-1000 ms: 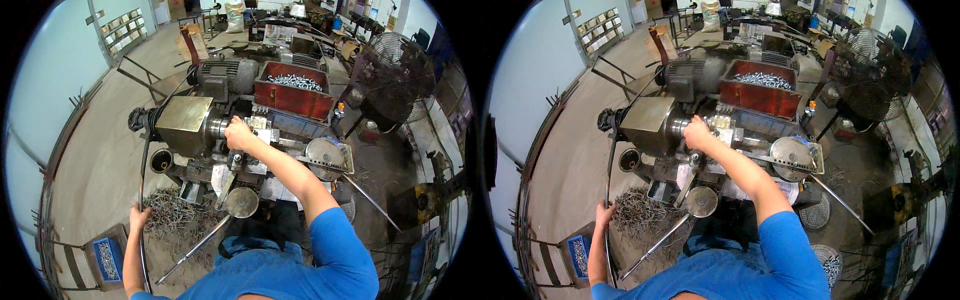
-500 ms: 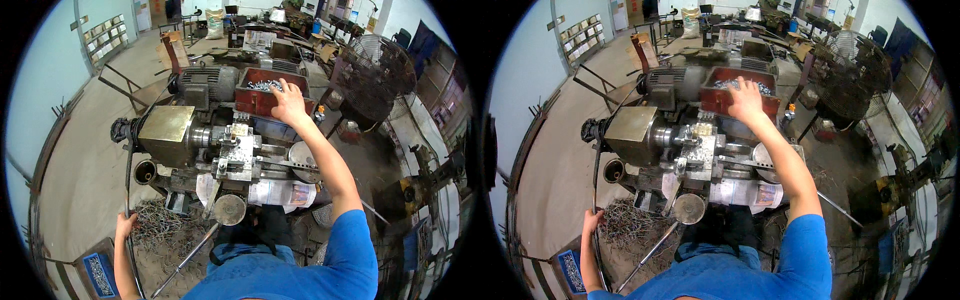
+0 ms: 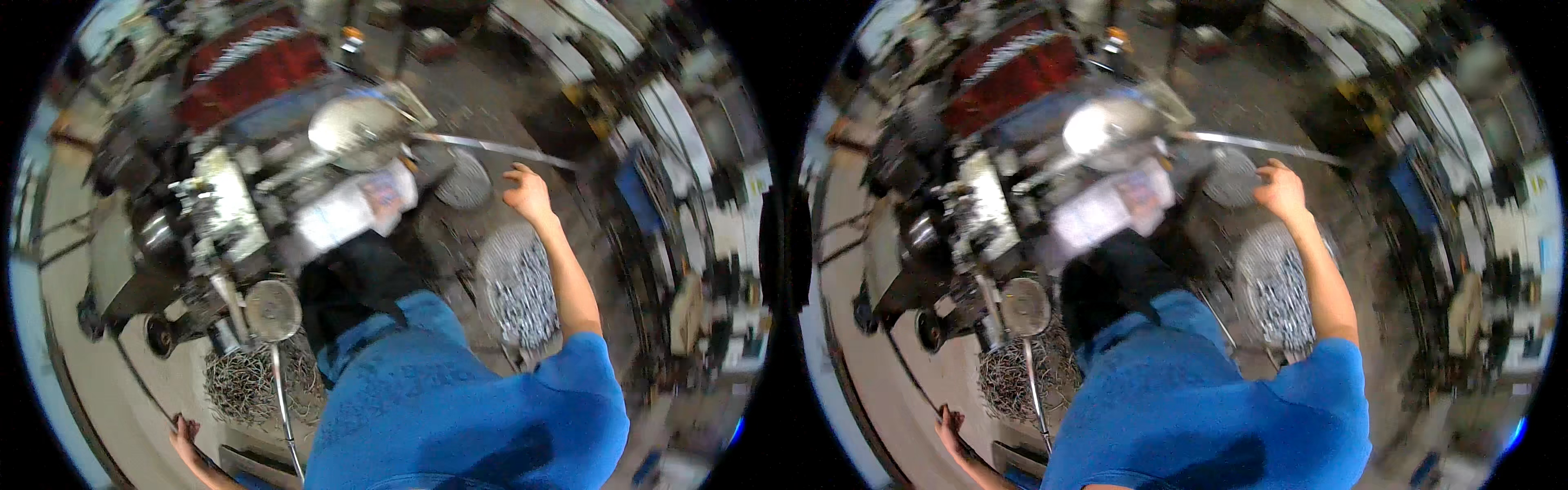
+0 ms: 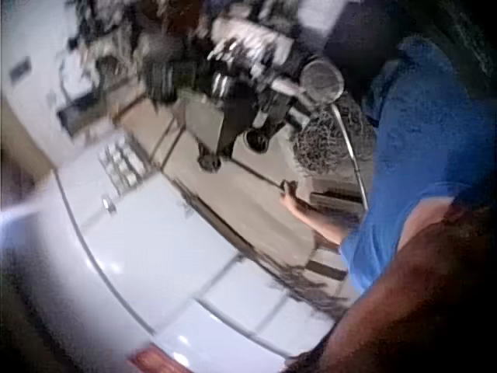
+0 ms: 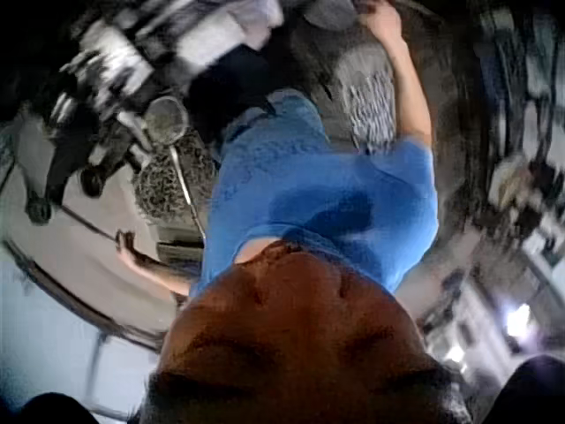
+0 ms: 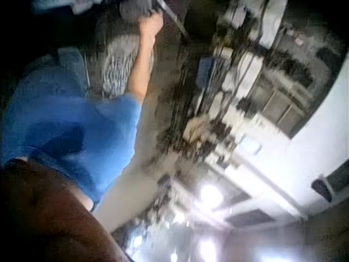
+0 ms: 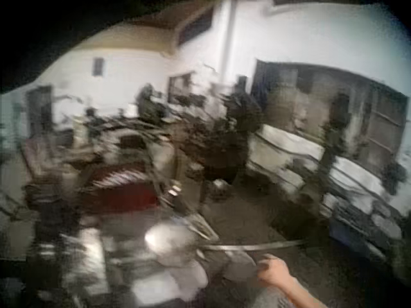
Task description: The person produces small metal fasteners by loading small metal blanks into a lathe and operating lever controls to shape them before dropping the finished items into a basket.
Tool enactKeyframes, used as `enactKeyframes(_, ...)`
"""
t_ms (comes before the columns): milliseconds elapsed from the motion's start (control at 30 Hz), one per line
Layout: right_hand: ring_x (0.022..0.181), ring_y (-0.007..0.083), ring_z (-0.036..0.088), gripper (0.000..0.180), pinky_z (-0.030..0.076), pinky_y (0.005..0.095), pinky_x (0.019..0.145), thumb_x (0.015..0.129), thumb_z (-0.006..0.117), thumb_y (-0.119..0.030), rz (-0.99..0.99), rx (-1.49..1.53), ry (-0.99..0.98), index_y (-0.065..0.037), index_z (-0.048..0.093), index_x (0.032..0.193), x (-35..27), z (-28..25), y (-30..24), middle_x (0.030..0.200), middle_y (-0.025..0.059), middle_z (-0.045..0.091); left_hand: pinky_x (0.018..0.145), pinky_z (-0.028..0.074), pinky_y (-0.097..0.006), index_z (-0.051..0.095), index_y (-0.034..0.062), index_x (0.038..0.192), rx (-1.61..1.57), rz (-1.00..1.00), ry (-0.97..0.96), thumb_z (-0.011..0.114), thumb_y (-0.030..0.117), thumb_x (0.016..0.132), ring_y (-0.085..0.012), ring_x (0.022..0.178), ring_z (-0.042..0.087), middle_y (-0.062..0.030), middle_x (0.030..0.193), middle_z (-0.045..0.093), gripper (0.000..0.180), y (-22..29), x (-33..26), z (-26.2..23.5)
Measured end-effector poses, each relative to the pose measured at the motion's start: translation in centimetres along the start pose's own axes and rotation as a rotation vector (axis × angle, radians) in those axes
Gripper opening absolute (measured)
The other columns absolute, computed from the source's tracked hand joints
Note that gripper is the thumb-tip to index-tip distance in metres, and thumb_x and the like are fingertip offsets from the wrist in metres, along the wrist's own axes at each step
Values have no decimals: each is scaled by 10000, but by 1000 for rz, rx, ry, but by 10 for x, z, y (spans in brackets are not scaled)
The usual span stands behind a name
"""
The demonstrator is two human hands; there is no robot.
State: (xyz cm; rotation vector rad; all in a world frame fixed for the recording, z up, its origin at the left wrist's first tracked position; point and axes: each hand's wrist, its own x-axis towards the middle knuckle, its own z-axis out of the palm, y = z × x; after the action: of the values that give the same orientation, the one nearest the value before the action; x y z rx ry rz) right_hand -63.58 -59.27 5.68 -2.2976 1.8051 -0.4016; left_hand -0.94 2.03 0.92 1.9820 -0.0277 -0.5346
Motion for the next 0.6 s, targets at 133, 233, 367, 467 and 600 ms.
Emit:
enactKeyframes(133,963,318,600,356,472,381,864,596,625,-250,265,-133,-235,-104,701,912,-85,35,96,1023,182,630,655,503,-312,512,-15,1165,-107,-16,-216,593,231,887,-172,669,565,-74,749,568,379,-22,19,-17)
enactKeyframes(233,888,309,619,293,489,375,828,592,631,-239,256,-292,-453,-109,699,846,-149,84,148,909,159,651,682,500,-316,518,5,1170,-69,-31,-253,597,260,884,-159,715,564,-69,770,564,391,2,11,4)
enactKeyframes(367,918,305,603,315,487,384,811,586,634,-214,44,-50,-421,-113,691,879,-203,111,132,963,121,643,693,501,-313,522,12,1167,-52,-38,-207,605,267,878,-149,714,561,-64,773,564,394,6,9,18)
enactKeyframes(467,994,305,577,383,470,353,864,539,653,-170,-21,-69,-359,-97,697,912,-204,124,116,995,169,632,703,501,-313,528,16,1162,-113,-37,-251,609,272,874,-147,709,559,-59,768,563,393,1,13,19)
enactKeyframes(600,957,306,599,264,489,359,838,576,624,-207,160,-185,-558,-81,699,795,-174,123,109,976,201,627,695,502,-306,535,15,1153,-103,-35,-231,605,285,878,-150,708,564,-40,751,560,392,3,7,23)
